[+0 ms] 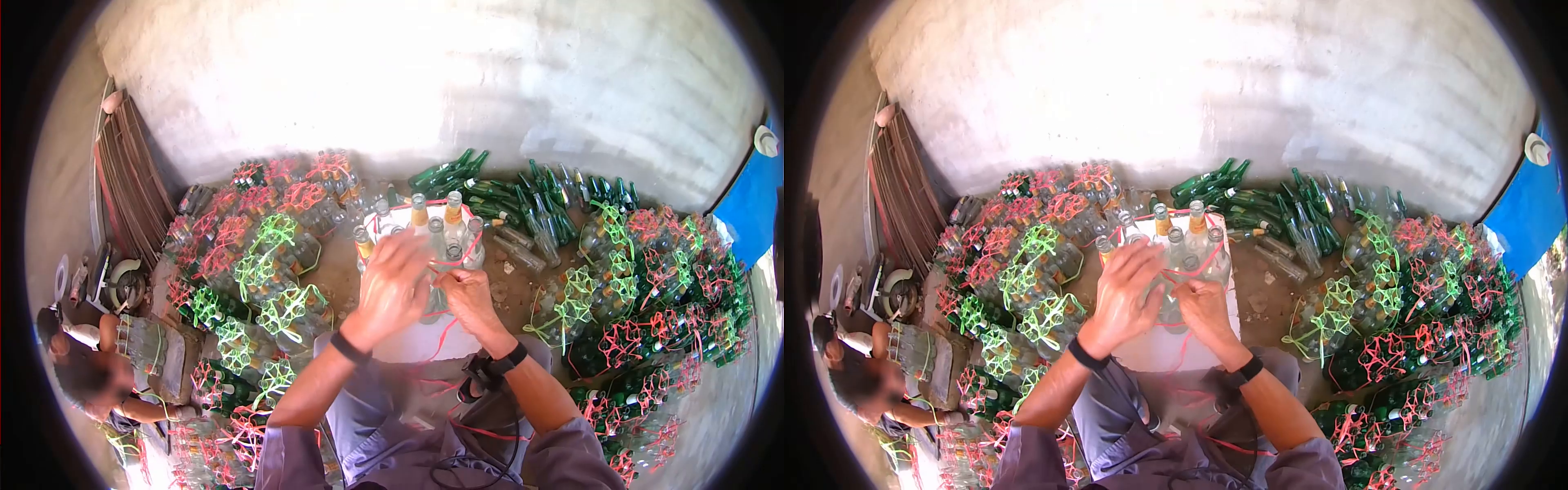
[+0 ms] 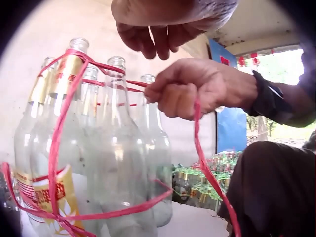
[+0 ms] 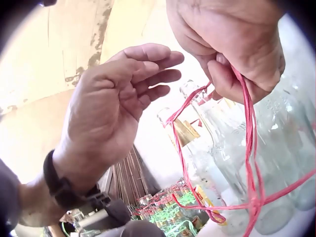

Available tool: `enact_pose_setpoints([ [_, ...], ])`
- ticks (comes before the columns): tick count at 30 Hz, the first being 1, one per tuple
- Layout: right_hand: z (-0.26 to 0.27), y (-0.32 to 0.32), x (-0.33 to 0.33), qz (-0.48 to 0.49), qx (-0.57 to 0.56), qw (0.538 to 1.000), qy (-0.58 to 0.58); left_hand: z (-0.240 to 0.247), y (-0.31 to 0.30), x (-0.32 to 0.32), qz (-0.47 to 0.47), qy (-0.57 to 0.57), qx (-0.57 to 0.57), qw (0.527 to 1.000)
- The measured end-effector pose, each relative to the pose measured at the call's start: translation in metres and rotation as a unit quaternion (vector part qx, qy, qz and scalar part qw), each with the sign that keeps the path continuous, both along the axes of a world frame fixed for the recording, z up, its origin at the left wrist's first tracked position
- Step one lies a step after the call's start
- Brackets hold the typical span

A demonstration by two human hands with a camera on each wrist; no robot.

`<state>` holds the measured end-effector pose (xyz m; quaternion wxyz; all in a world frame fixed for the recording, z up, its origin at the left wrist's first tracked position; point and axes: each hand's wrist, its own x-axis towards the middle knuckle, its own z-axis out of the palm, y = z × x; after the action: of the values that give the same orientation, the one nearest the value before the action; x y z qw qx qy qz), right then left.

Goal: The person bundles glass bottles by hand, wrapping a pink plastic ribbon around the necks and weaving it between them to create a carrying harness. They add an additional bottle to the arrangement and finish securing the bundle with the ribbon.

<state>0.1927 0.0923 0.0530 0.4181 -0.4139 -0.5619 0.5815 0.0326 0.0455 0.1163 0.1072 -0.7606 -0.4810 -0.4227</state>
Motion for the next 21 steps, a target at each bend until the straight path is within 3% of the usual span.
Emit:
enact_pose_setpoints([
  [3,0.006,0.0,0.005,0.003,0.053,0.998,-0.038,-0.011,0.019,-0.006,0.057,0.076,-0.014,0.995],
  [5,0.003,0.006,0.01,-0.01,0.228,0.967,-0.11,-0.02,0.025,-0.008,0.08,0.102,-0.033,0.991],
  [6,-0.001,0.01,0.012,-0.01,0.225,0.968,-0.112,-0.021,0.025,-0.009,0.069,0.09,-0.043,0.993],
  [8,-0.007,0.021,0.015,-0.034,0.344,0.926,-0.152,-0.021,0.024,-0.011,0.061,0.076,-0.054,0.994],
  [12,0.03,0.018,0.03,-0.01,0.334,0.922,-0.193,-0.02,0.024,-0.013,0.048,0.051,-0.085,0.994],
  [14,0.041,0.027,0.033,0.006,0.445,0.864,-0.238,-0.021,0.024,-0.012,0.051,0.05,-0.085,0.994],
  [17,0.057,0.04,0.029,-0.003,0.49,0.829,-0.27,-0.022,0.025,-0.012,0.057,0.051,-0.082,0.994],
  [21,0.064,0.062,0.026,-0.024,0.476,0.839,-0.262,-0.019,0.024,-0.011,0.06,0.054,-0.082,0.993],
])
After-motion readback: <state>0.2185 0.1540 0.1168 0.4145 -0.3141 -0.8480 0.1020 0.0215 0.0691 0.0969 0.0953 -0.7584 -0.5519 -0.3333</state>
